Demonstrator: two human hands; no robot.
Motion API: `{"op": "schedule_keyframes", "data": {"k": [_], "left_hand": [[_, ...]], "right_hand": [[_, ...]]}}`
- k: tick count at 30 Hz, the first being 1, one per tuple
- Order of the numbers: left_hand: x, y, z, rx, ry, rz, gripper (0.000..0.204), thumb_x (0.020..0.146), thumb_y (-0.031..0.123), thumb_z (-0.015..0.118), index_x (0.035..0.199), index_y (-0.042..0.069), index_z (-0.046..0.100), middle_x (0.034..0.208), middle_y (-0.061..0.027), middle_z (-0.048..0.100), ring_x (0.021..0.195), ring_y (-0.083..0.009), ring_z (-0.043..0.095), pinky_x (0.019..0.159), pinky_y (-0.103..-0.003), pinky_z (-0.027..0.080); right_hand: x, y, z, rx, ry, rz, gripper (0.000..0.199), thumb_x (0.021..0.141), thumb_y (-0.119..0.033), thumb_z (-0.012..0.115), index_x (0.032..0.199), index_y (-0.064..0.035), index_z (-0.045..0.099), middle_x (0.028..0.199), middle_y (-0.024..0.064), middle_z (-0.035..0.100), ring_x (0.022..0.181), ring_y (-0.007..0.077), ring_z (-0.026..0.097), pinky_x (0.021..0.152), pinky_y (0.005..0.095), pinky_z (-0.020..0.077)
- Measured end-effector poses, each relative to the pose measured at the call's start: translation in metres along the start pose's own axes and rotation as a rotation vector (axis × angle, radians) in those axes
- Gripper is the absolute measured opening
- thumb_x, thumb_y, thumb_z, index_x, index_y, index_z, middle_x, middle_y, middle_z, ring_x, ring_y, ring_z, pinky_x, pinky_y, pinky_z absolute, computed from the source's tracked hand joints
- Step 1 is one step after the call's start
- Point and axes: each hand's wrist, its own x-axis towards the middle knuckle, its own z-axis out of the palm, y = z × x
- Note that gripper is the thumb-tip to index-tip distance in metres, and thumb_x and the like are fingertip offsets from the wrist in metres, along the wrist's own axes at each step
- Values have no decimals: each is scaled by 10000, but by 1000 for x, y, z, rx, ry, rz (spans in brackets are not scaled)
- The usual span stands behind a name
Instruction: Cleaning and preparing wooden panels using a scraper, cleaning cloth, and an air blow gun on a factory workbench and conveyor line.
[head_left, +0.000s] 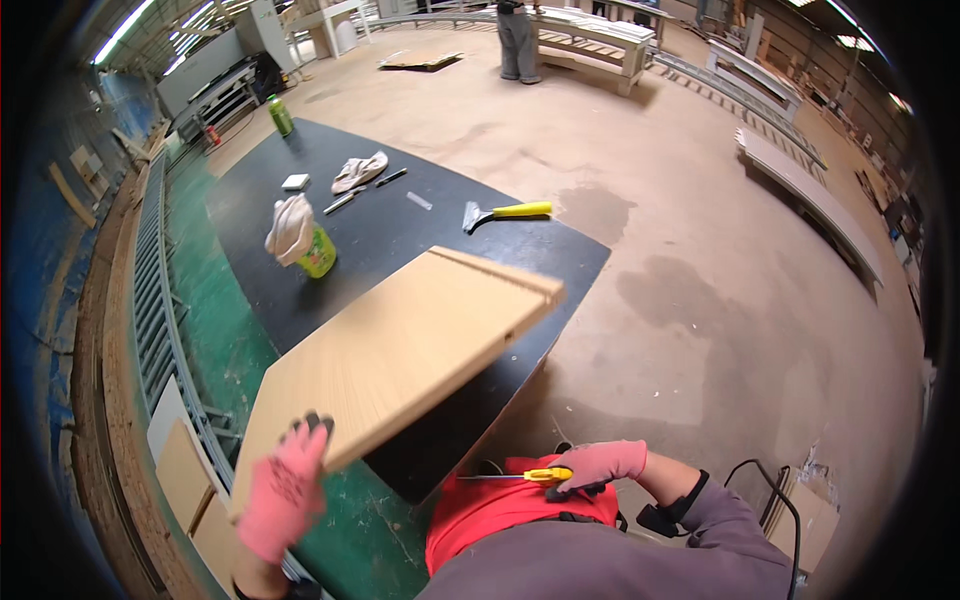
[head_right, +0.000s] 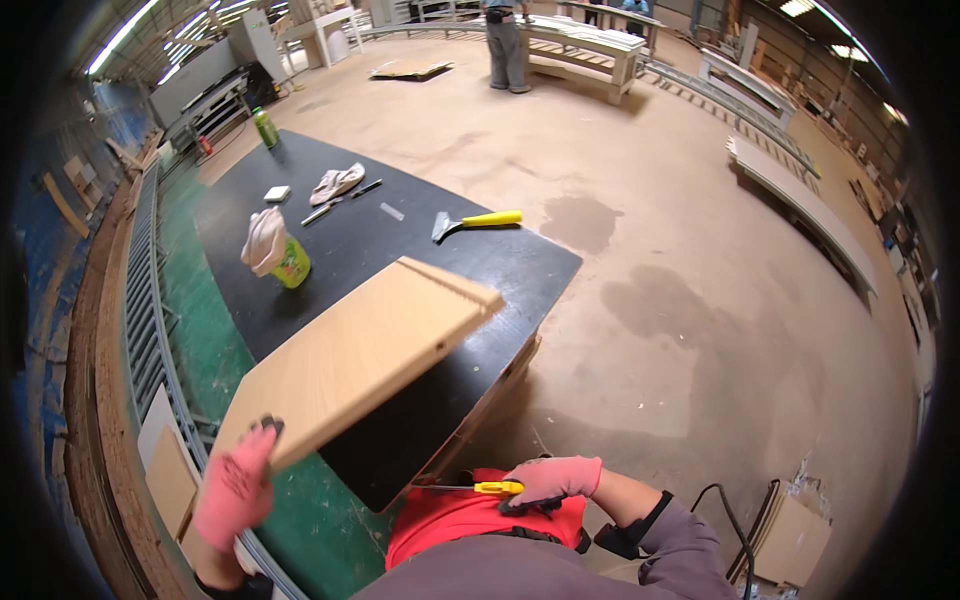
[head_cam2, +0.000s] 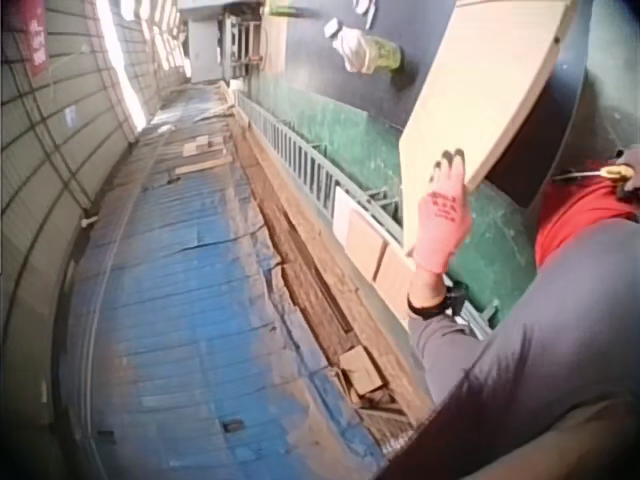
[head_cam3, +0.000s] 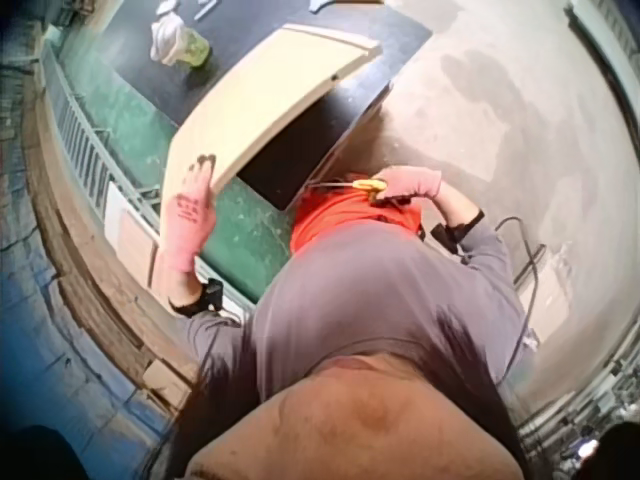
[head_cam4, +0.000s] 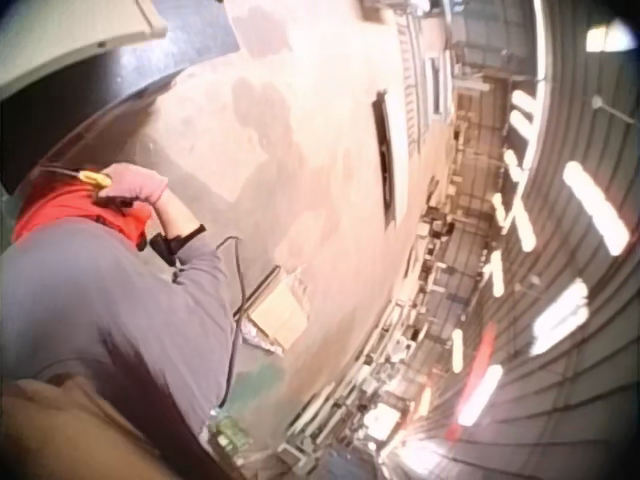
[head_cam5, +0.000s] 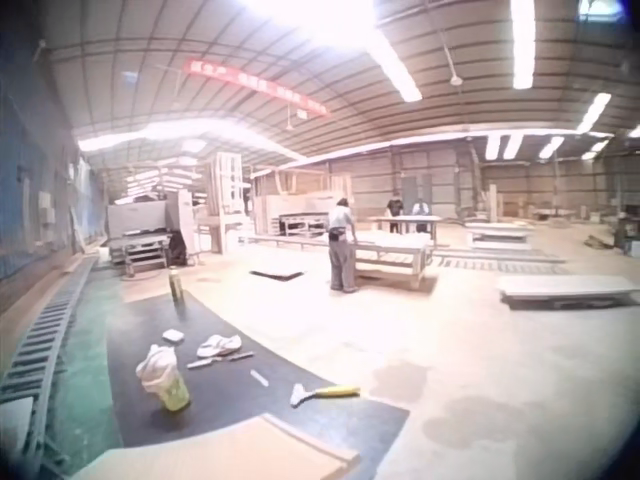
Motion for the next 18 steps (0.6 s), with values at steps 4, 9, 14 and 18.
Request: {"op": "schedule_keyframes", "data": {"k": [4, 9, 14, 18], "left_hand": [[-19, 37, 62, -3, -34, -161, 595, 573, -32, 529, 1160, 28, 454, 1172, -220, 448, 1085, -408, 438, 870, -443, 414], [-24, 67, 140, -40, -4, -277, 606, 536, -4, 573, 1134, 68, 505, 1204, -211, 412, 1118, -402, 376, 912, -486, 327], [-31, 86, 202, -47, 52, -324, 621, 538, 14, 602, 1146, 97, 510, 1234, -209, 379, 1129, -388, 357, 924, -495, 295], [-23, 93, 226, -56, 39, -328, 581, 577, 31, 600, 1145, 119, 516, 1245, -185, 382, 1123, -375, 363, 929, -497, 294]], "right_hand": [[-1, 114, -7, 232, 253, 371, 480, 751, -379, 615, 1110, -69, 536, 874, 136, 611, 756, 237, 572, 691, 337, 453], [-23, 243, -44, -202, 890, 697, 486, 720, -307, 628, 1130, -70, 516, 1055, 159, 579, 973, 312, 552, 819, 383, 457], [3, 213, -111, 296, 995, 146, 383, 825, -252, 528, 1119, -7, 508, 1025, 191, 586, 900, 285, 592, 797, 355, 465], [73, 204, -107, 569, 692, -88, 397, 906, -327, 427, 1035, 24, 561, 924, 99, 626, 789, 177, 571, 719, 312, 451]]}}
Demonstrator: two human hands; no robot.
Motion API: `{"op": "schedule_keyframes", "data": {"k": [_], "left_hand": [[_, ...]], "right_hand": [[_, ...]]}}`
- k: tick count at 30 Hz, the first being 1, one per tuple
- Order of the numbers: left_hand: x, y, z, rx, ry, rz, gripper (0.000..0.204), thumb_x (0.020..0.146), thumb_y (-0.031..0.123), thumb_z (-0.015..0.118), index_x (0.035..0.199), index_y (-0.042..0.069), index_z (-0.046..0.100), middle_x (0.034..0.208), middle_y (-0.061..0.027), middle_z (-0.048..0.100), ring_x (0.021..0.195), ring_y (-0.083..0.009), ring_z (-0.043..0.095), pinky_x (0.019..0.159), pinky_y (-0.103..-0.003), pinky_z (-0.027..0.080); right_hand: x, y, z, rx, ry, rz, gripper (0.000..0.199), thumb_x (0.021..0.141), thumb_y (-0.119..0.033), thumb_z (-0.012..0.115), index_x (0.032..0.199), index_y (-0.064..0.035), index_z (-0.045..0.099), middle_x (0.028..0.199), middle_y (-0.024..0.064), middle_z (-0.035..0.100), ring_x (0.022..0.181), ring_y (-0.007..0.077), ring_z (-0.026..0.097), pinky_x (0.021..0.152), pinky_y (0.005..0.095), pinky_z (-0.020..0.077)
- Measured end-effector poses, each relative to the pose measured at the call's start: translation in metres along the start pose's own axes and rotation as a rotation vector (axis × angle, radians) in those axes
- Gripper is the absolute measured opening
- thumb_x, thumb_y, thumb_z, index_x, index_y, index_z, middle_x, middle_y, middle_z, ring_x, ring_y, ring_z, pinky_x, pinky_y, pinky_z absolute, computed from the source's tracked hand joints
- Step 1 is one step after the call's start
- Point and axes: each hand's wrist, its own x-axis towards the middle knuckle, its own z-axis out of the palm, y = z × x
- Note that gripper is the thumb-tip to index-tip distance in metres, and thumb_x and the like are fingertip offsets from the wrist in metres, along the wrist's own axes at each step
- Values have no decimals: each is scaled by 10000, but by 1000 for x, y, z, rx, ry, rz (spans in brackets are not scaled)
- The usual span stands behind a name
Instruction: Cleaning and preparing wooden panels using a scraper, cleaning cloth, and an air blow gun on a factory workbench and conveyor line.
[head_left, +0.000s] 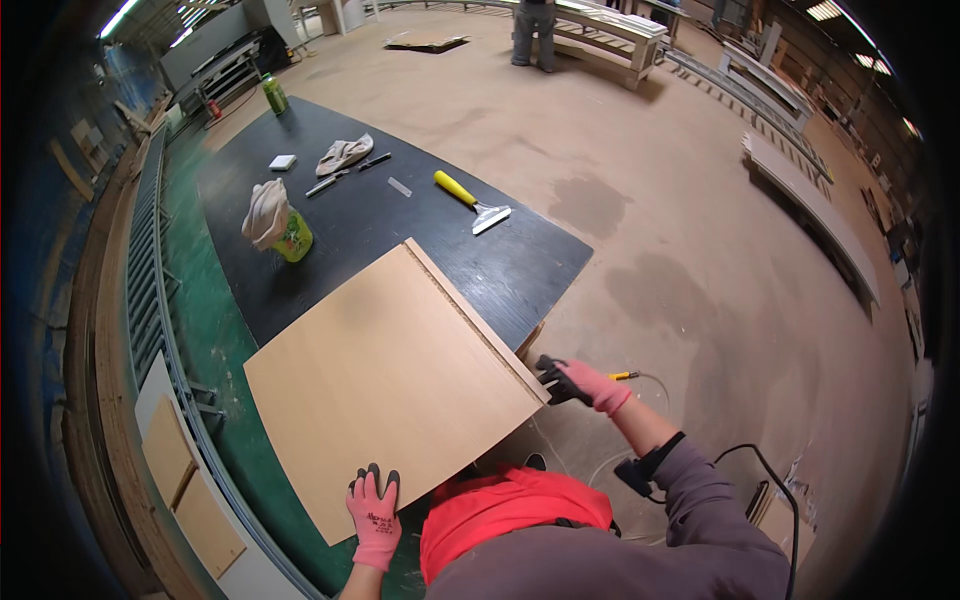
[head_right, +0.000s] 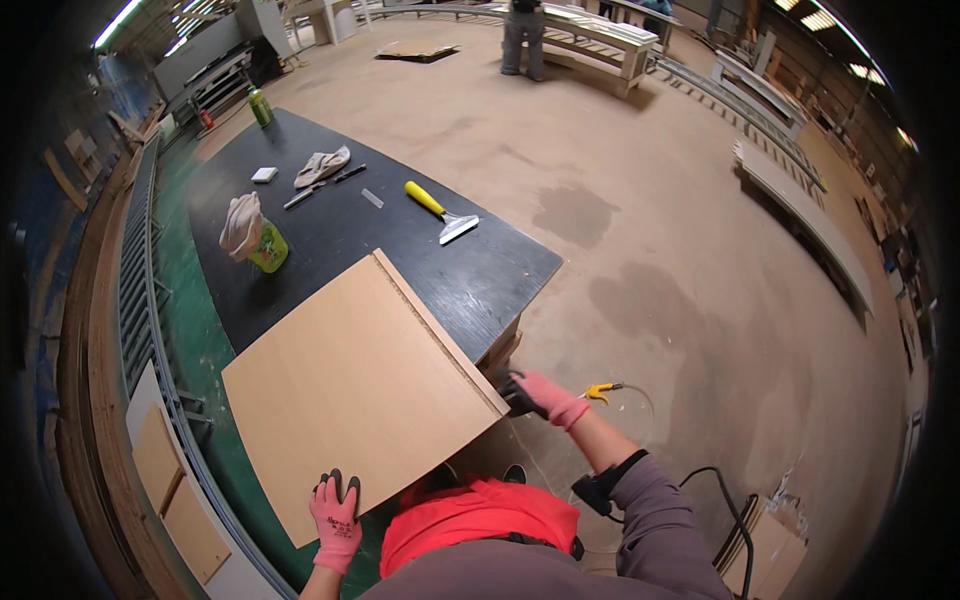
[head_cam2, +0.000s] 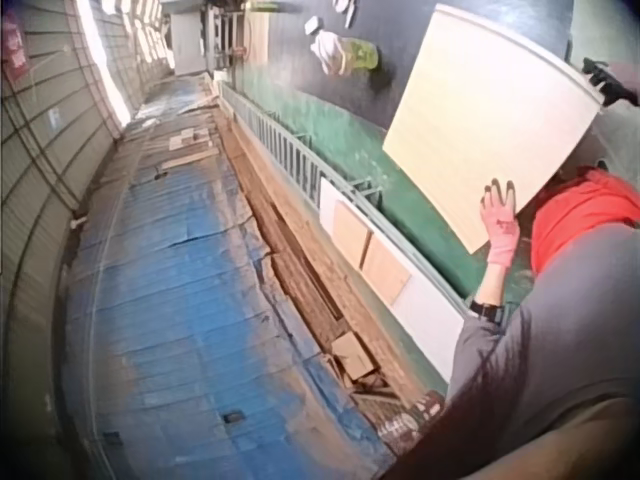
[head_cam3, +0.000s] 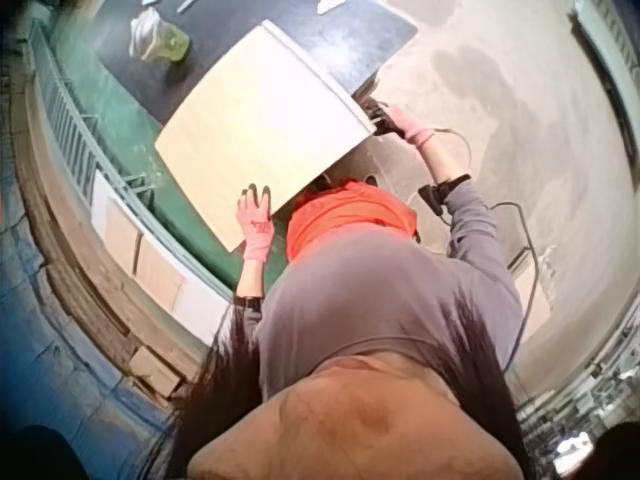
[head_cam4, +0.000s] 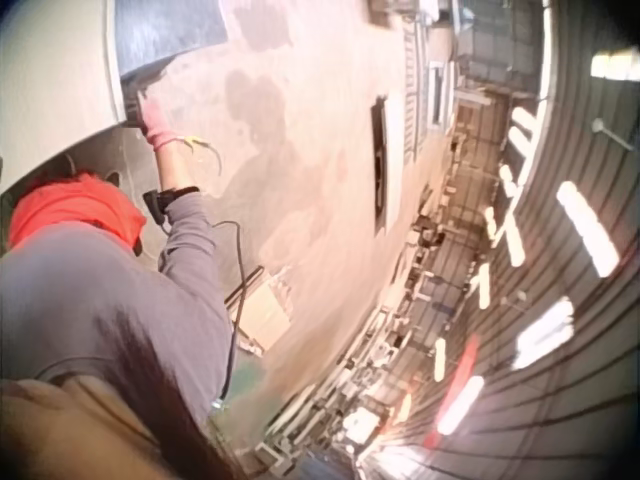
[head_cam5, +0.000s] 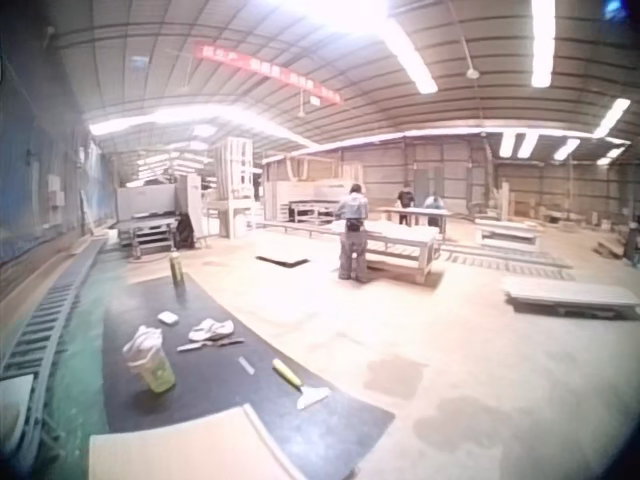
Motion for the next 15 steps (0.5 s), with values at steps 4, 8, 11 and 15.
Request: {"op": "schedule_keyframes", "data": {"k": [4, 8, 11, 15], "left_hand": [[-6, -14, -23, -81, -87, -34, 582, 581, 116, 666, 1140, 84, 506, 1232, -197, 397, 1137, -345, 373, 963, -503, 266], [-27, -114, 1, -189, 297, -460, 539, 689, 198, 644, 1138, -39, 461, 1182, -234, 441, 1084, -366, 427, 969, -459, 294], [-12, -181, 26, -641, 538, -902, 473, 836, 206, 515, 1190, -82, 391, 1208, -228, 452, 1103, -344, 437, 957, -406, 328], [77, -247, 59, -1766, -49, -369, 521, 914, 357, 315, 1324, 36, 309, 1310, -146, 393, 1215, -244, 359, 994, -345, 307]], "right_hand": [[-17, -78, 56, -73, -79, -7, 463, 899, -392, 421, 993, 38, 566, 825, 31, 587, 795, 96, 453, 712, 280, 415], [1, -71, 61, -177, 14, 51, 518, 893, -426, 409, 956, 66, 559, 793, 60, 597, 778, 106, 468, 714, 293, 415], [11, -71, 62, -239, 112, 69, 557, 888, -453, 393, 943, 73, 566, 798, 118, 617, 771, 136, 515, 715, 309, 423], [16, -65, 84, -365, 396, 17, 454, 892, -361, 366, 866, 26, 604, 913, 243, 603, 863, 367, 582, 721, 421, 467]]}}
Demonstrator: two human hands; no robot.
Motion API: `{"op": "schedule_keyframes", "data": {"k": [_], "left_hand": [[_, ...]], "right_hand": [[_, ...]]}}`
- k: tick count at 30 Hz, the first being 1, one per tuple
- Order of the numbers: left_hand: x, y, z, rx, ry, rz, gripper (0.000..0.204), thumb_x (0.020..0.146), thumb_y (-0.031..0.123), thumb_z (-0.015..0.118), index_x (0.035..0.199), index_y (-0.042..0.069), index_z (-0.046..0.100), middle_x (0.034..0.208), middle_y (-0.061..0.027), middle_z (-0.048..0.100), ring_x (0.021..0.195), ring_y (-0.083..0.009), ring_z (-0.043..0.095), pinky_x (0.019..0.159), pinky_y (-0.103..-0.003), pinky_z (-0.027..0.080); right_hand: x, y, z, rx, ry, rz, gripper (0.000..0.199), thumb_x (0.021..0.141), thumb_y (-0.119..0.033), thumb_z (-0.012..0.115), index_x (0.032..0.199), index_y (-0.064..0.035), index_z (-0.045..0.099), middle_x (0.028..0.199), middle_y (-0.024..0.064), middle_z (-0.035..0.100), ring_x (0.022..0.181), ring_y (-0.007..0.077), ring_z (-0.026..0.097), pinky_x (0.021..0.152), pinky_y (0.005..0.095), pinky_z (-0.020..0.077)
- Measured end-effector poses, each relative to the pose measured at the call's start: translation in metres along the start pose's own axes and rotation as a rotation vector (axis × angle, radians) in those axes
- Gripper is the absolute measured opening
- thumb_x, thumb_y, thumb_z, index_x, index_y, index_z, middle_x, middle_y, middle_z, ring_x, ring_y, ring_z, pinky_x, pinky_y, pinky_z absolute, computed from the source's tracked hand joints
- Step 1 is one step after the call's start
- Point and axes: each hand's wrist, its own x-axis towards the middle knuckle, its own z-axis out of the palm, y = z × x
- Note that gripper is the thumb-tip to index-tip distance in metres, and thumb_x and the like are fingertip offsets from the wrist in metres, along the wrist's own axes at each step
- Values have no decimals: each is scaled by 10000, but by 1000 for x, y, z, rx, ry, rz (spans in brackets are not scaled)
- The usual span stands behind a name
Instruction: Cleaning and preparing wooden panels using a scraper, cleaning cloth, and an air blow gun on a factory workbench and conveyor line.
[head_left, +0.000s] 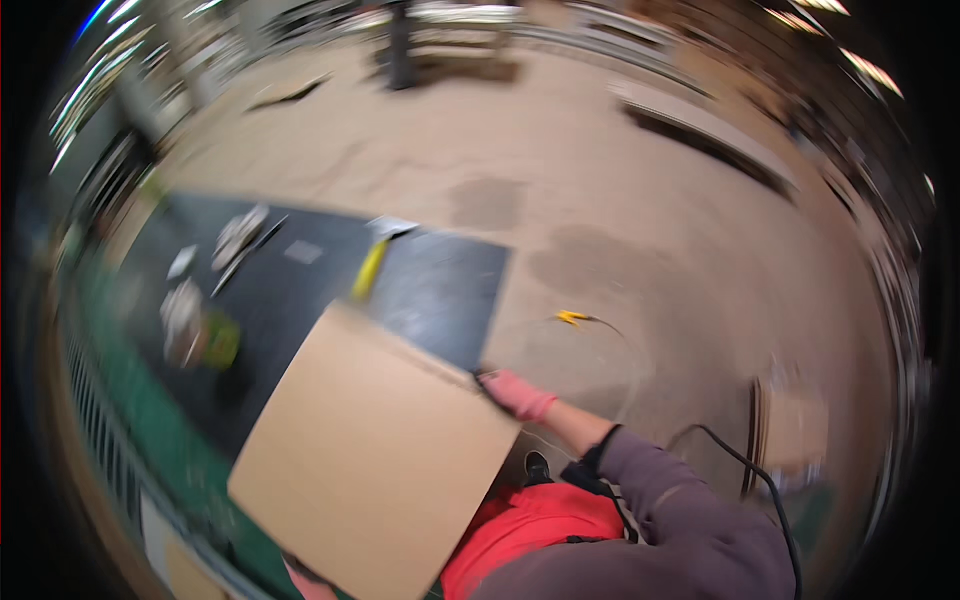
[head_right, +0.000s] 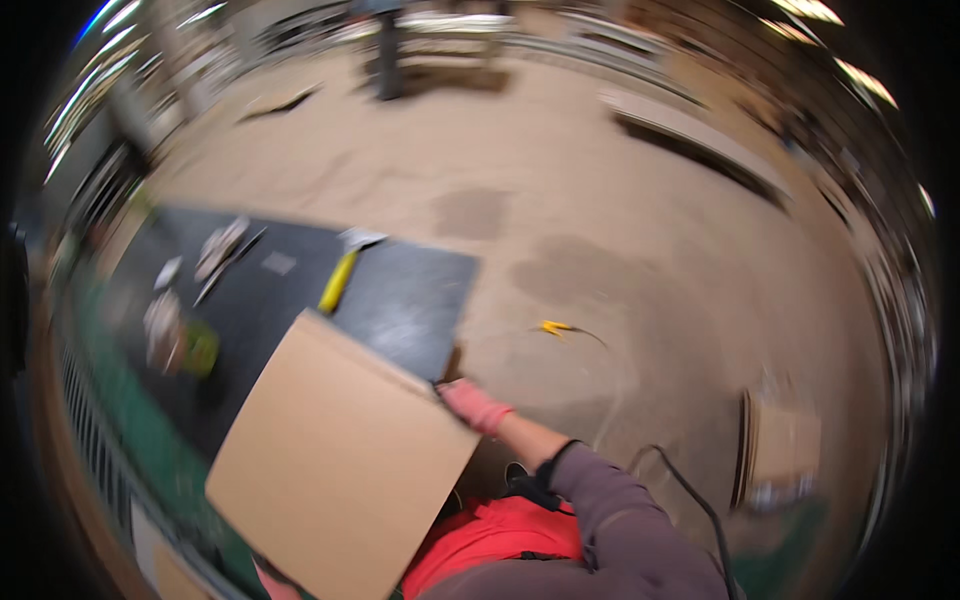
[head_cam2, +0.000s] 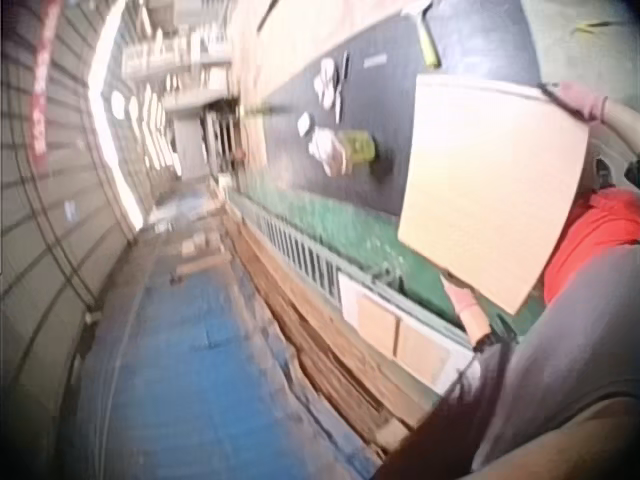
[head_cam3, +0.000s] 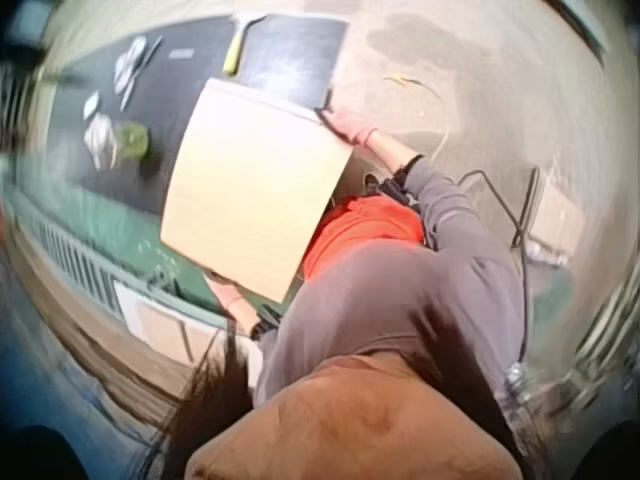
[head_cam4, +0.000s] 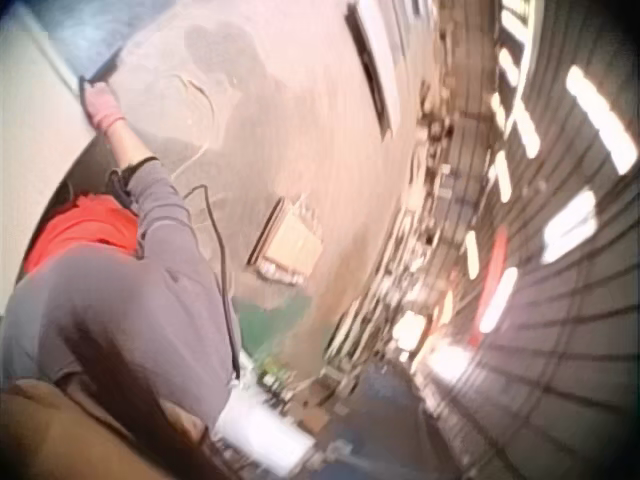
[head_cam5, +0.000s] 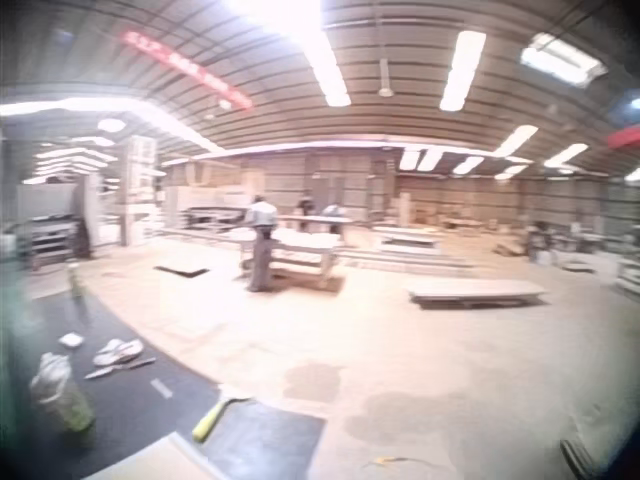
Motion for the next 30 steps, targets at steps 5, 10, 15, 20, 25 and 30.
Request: {"op": "schedule_keyframes", "data": {"k": [5, 10, 15, 20, 25, 30], "left_hand": [[224, 7, 176, 237, -585, -2, 521, 912, 370, 326, 1312, 37, 326, 1303, -144, 400, 1203, -240, 370, 985, -341, 317], [219, -62, 345, 318, -947, 60, 521, 910, 382, 337, 1301, 39, 344, 1296, -143, 407, 1190, -237, 381, 975, -337, 326], [149, -81, 414, 369, -1061, 258, 522, 908, 395, 347, 1290, 40, 361, 1289, -141, 414, 1178, -233, 392, 966, -332, 335], [48, -97, 455, 387, -1118, 500, 524, 906, 408, 358, 1279, 41, 379, 1282, -139, 421, 1166, -229, 403, 956, -328, 344], [-87, -126, 466, 349, -1086, 725, 526, 903, 420, 369, 1268, 43, 396, 1275, -137, 428, 1154, -225, 414, 947, -323, 353], [-224, -158, 424, 358, -909, 906, 528, 901, 433, 379, 1257, 44, 413, 1268, -135, 435, 1142, -222, 425, 938, -319, 363]], "right_hand": [[-55, -16, 36, -200, 288, 179, 508, 861, -421, 385, 681, -2, 611, 727, 193, 610, 744, 348, 600, 682, 421, 479], [-147, 17, 27, 66, 455, 465, 399, 849, -379, 431, 809, -39, 636, 795, 190, 620, 803, 338, 600, 711, 407, 462], [-255, 65, 44, 535, 817, 594, 355, 831, -361, 494, 913, -46, 638, 792, 184, 620, 772, 342, 601, 689, 384, 459], [-393, 108, 88, 560, 1171, 842, 346, 842, -338, 494, 948, -35, 622, 813, 197, 618, 753, 324, 605, 680, 384, 446], [-550, 124, 157, 819, 1489, 1013, 349, 841, -332, 511, 940, -19, 628, 821, 204, 621, 713, 274, 607, 678, 365, 447], [-691, 183, 245, 771, 1814, 1066, 292, 860, -227, 493, 911, 38, 604, 834, 195, 628, 709, 194, 577, 691, 332, 440]]}}
